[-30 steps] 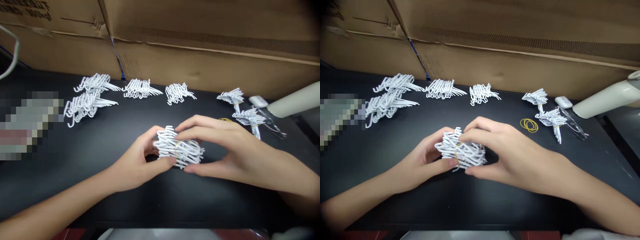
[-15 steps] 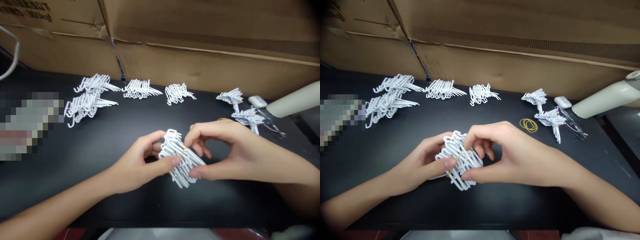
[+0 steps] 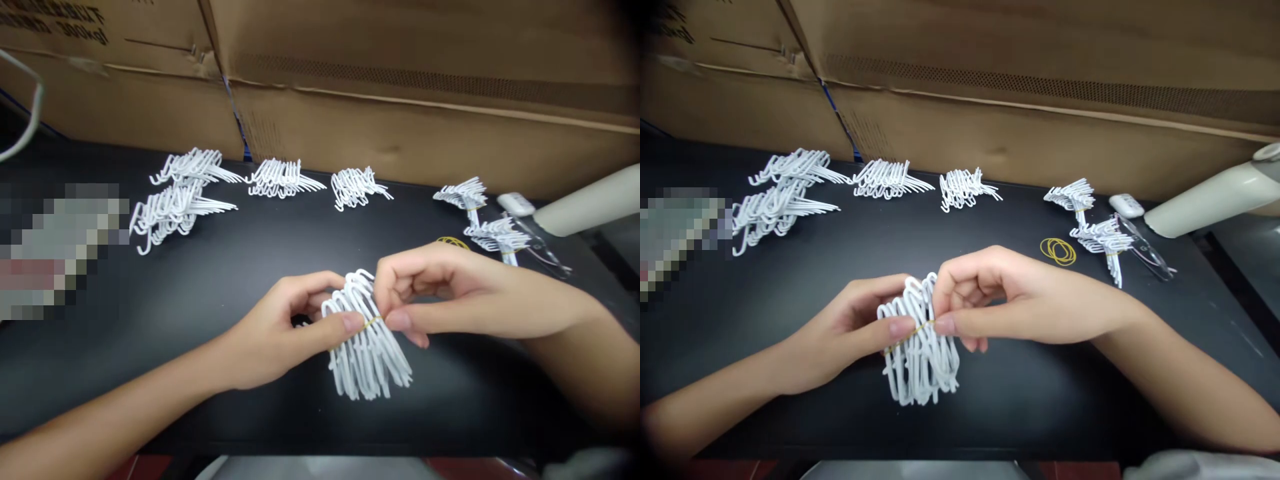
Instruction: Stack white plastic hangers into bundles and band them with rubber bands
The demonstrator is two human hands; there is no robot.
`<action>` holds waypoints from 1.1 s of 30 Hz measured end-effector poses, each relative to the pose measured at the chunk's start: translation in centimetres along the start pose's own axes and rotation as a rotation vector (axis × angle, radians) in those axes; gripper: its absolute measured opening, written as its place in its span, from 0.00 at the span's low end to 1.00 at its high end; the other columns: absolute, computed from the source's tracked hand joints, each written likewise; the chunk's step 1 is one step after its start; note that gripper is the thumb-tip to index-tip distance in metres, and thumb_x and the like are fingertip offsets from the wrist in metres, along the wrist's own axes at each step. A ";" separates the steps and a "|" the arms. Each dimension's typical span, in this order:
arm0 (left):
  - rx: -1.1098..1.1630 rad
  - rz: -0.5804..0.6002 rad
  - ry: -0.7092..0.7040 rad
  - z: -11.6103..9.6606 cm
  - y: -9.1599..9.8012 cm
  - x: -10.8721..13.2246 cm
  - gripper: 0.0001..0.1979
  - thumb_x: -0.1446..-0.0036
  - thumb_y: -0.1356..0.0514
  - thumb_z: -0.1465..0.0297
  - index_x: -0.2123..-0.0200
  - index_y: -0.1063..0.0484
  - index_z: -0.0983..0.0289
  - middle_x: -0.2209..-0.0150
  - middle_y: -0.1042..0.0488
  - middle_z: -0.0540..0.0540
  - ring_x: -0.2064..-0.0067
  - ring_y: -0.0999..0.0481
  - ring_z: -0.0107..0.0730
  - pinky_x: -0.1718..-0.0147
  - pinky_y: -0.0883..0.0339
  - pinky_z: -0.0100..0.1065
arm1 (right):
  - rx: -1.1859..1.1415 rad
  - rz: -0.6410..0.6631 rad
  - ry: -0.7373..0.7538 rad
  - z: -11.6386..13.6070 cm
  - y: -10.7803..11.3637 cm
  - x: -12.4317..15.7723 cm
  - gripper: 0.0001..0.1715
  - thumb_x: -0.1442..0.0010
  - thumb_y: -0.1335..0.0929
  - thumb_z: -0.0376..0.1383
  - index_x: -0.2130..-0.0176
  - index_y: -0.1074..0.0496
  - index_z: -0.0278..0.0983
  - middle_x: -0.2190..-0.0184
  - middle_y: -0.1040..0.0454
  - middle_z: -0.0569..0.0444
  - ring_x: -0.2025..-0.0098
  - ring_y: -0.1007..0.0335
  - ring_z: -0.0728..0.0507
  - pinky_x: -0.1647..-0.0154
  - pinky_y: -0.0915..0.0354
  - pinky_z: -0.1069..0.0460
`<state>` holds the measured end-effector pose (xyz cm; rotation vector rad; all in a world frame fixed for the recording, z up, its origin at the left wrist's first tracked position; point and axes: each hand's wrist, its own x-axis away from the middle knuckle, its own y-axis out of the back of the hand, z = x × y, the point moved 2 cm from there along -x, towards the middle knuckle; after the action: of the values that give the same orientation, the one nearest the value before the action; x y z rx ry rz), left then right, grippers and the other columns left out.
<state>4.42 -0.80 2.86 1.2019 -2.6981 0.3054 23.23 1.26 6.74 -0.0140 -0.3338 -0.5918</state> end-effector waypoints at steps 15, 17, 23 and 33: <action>0.200 0.030 0.093 0.9 0.3 -0.6 0.16 0.41 0.43 0.61 0.72 0.29 0.68 0.80 0.33 0.49 0.81 0.37 0.21 0.83 0.42 0.23 | 0.120 -0.187 0.128 0.0 -0.9 0.3 0.09 0.40 0.32 0.39 0.66 0.33 0.35 0.77 0.32 0.58 0.77 0.35 0.53 0.77 0.38 0.59; 0.206 0.015 0.086 0.9 0.3 -0.6 0.14 0.42 0.43 0.62 0.70 0.29 0.68 0.79 0.32 0.49 0.80 0.36 0.21 0.82 0.40 0.24 | 0.190 -0.220 0.108 0.3 -0.5 0.5 0.10 0.41 0.31 0.40 0.67 0.31 0.35 0.76 0.30 0.57 0.76 0.34 0.52 0.76 0.37 0.58; 0.265 -0.062 0.038 1.2 -0.1 -0.6 0.11 0.43 0.40 0.65 0.61 0.33 0.66 0.72 0.26 0.51 0.73 0.28 0.27 0.72 0.31 0.28 | 0.305 -0.371 0.114 0.6 0.5 1.1 0.09 0.41 0.31 0.40 0.62 0.28 0.37 0.71 0.26 0.55 0.71 0.29 0.50 0.72 0.34 0.57; -0.027 -0.262 -0.156 1.4 0.0 -0.2 0.15 0.45 0.37 0.69 0.56 0.38 0.60 0.58 0.23 0.53 0.57 0.23 0.33 0.58 0.31 0.31 | 0.411 -0.401 -0.015 -0.7 1.5 1.3 0.28 0.47 0.28 0.38 0.47 0.34 0.43 0.53 0.27 0.49 0.63 0.26 0.45 0.75 0.29 0.55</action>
<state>4.41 -1.00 1.50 1.6104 -2.6154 0.1426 25.30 1.68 6.65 0.4530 -0.4726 -0.9096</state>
